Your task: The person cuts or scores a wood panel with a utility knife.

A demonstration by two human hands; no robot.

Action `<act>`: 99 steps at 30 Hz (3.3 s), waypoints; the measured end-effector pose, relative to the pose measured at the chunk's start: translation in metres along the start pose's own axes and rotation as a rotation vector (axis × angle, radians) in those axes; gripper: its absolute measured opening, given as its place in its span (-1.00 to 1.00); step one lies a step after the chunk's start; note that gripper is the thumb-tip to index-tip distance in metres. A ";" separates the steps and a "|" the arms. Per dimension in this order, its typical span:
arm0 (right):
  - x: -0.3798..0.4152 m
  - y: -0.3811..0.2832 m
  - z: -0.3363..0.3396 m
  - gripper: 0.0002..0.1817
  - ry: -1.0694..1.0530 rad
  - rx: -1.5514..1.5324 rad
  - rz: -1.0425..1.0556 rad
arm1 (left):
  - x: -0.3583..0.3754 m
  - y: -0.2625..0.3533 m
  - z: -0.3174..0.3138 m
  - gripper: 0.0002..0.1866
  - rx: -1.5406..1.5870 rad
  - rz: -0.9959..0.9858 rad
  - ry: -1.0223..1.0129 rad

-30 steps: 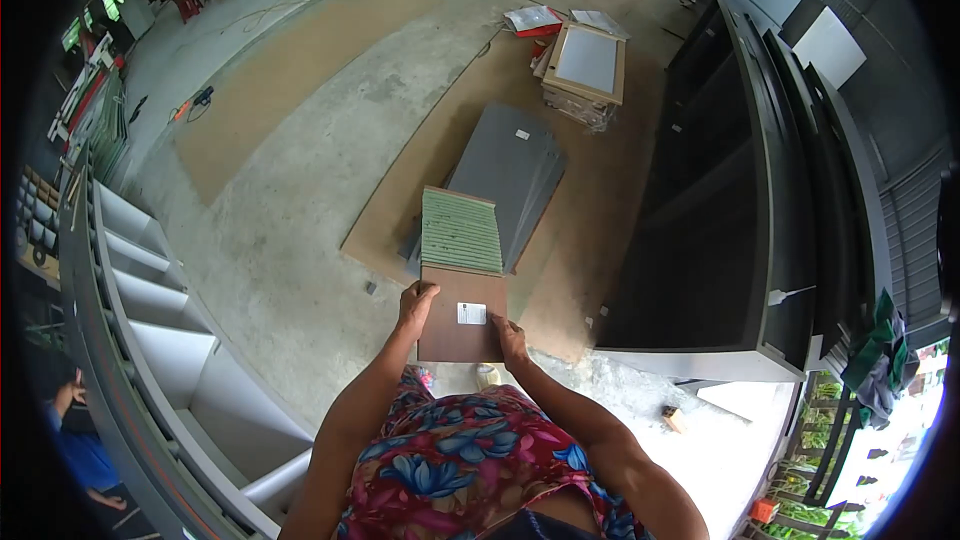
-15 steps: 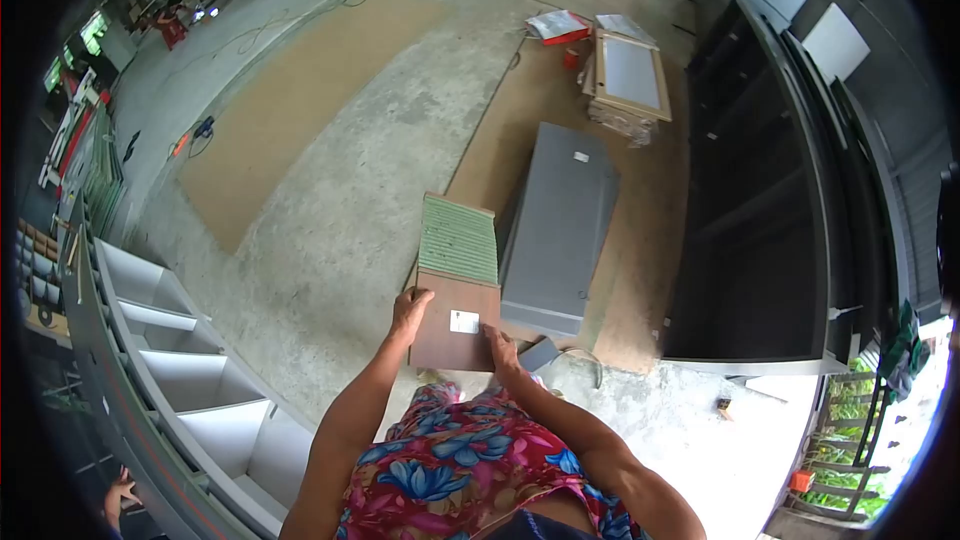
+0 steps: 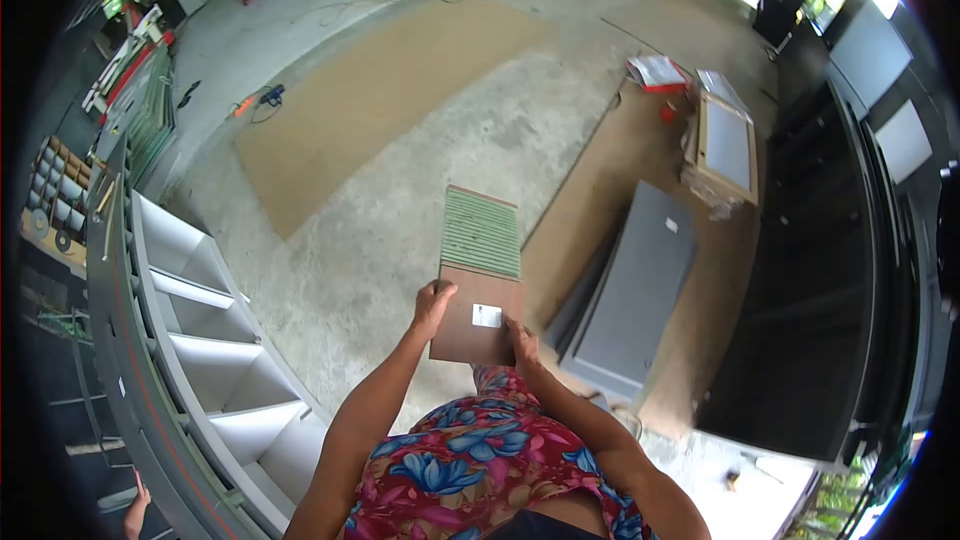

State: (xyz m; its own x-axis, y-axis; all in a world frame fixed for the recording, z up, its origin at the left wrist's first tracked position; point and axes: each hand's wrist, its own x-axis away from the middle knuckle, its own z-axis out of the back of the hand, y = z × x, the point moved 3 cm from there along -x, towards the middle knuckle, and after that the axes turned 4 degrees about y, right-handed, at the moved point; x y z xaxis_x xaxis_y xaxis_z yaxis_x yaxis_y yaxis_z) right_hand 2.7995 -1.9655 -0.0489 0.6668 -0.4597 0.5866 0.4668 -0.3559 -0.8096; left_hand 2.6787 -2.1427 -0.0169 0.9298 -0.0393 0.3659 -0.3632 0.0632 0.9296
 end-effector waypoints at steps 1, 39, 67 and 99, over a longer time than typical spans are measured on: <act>-0.013 -0.014 -0.010 -0.51 0.015 0.042 0.020 | -0.021 0.004 0.000 -0.69 -0.003 -0.007 -0.004; -0.395 -0.272 -0.379 -0.47 -0.341 0.128 0.230 | -0.564 0.218 0.064 -0.57 -0.266 -0.116 0.147; -0.715 -0.505 -0.322 -0.59 -0.527 -0.028 -0.276 | -0.836 0.322 -0.154 -0.63 0.037 0.034 0.058; -0.894 -0.631 -0.484 -0.47 -0.300 -0.547 -0.283 | -1.157 0.405 -0.212 -0.65 -0.331 -0.044 -0.218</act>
State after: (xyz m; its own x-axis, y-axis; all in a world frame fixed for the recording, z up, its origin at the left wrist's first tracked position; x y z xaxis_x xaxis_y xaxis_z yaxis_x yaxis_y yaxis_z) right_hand 1.6274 -1.7239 -0.0519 0.7312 -0.0711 0.6785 0.3391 -0.8251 -0.4520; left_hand 1.4684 -1.8598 -0.0733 0.8966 -0.2580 0.3599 -0.2511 0.3732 0.8931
